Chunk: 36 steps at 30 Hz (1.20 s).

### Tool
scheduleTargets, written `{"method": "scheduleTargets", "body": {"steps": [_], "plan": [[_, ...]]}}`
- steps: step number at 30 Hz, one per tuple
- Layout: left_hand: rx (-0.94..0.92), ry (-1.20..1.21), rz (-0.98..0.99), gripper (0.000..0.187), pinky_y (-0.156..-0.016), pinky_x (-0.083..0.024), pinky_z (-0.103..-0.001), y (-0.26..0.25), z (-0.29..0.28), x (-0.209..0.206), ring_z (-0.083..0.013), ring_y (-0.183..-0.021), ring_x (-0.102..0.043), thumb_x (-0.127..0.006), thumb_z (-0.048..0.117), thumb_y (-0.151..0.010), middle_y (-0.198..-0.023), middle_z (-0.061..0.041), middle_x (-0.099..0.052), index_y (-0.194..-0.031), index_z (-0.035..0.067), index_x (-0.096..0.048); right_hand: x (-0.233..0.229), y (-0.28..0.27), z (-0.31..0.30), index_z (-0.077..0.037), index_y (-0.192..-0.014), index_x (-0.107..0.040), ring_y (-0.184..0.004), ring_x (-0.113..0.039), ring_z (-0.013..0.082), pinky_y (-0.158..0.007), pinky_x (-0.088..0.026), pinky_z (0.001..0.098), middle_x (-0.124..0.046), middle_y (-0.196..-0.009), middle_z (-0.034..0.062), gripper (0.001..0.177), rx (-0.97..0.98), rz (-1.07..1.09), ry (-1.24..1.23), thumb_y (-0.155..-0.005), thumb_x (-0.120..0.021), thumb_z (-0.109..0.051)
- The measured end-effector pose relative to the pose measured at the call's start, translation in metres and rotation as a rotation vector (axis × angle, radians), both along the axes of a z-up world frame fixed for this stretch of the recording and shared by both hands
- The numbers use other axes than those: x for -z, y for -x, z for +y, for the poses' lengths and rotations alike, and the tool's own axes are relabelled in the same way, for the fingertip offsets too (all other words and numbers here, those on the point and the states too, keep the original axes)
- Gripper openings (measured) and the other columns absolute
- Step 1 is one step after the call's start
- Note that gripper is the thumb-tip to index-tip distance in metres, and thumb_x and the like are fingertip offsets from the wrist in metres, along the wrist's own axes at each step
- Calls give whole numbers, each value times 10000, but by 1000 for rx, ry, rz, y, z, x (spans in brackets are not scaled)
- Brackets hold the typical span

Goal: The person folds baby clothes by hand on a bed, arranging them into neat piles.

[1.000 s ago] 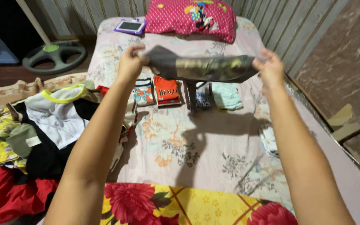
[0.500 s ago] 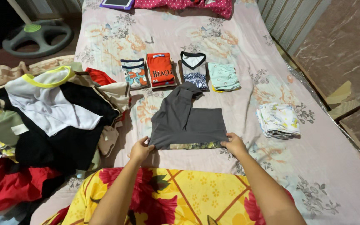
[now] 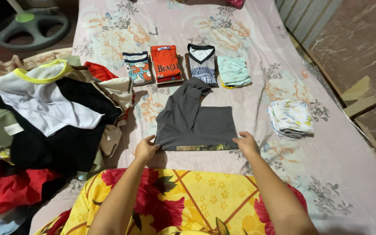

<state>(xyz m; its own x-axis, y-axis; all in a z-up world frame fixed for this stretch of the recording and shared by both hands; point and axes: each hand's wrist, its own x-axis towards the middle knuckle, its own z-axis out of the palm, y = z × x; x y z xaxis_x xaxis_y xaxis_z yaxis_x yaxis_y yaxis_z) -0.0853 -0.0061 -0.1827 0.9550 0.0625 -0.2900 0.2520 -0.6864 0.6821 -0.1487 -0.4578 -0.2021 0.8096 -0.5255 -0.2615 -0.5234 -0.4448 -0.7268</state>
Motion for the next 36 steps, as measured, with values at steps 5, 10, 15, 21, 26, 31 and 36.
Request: {"method": "scheduleTargets", "body": {"steps": [5, 10, 15, 21, 26, 31, 36], "plan": [[-31, 331, -95, 559, -751, -564, -374, -17, 4, 16, -222, -842, -728, -737, 136, -849, -992, -96, -787, -1399, 172, -642, -6, 2, -9, -123, -1311, -662, -1061, -678, 229, -940, -512, 364, -739, -1142, 114, 511, 115, -97, -128, -819, -801, -143], [15, 182, -119, 477, -764, -562, -373, -3, -1, -15, -242, -864, -739, -716, 120, -861, -984, -97, -774, -1337, 150, -687, -45, 24, 11, -137, -1322, -636, -1097, -693, 284, -974, -511, 387, -731, -1204, 142, 492, 9, 116, 120, -856, -784, -188], [259, -232, -555, 451, -920, -508, -469, 37, -39, -30, -377, -1065, -660, -762, 158, -688, -1134, -179, -705, -1128, 74, -700, -81, 36, 73, -97, -1321, -634, -1160, -632, 349, -991, -501, 434, -682, -1258, 179, 508, -90, -109, 457, -815, -671, -71], [681, -59, -675, 596, -1179, -367, -488, 54, -94, 24, -381, -1434, -472, -555, 121, -895, -1546, -228, -504, -1474, -19, -515, -40, 21, 168, -85, -1371, -634, -1395, -574, 261, -1236, -404, 373, -636, -1449, 137, 448, -595, -465, 255, -983, -414, -52], [682, -331, -301, 741, -1197, -34, -589, 52, -72, 3, -264, -1549, -108, -378, 560, -983, -1685, -59, -166, -1604, 179, -241, -49, 28, 136, -232, -1640, -55, -1576, 40, 245, -1255, 13, 525, 43, -1732, 20, 657, -870, 243, 668, -1064, -264, -470], [658, -316, -346, 738, -1213, -55, -579, 59, -63, -12, -283, -1564, -106, -352, 593, -1009, -1700, -86, -160, -1613, 182, -248, -32, 26, 68, -276, -1640, 0, -1579, 15, 245, -1224, -4, 610, 65, -1719, 6, 717, -624, 290, 739, -1030, -213, -587], [647, -310, -316, 759, -1211, -53, -580, 57, -63, -25, -278, -1565, -106, -372, 618, -993, -1696, -84, -165, -1603, 179, -264, -5, 11, 40, -266, -1641, -63, -1569, -30, 275, -1211, -23, 655, -2, -1714, 31, 764, -458, 285, 668, -1005, -271, -636]]}}
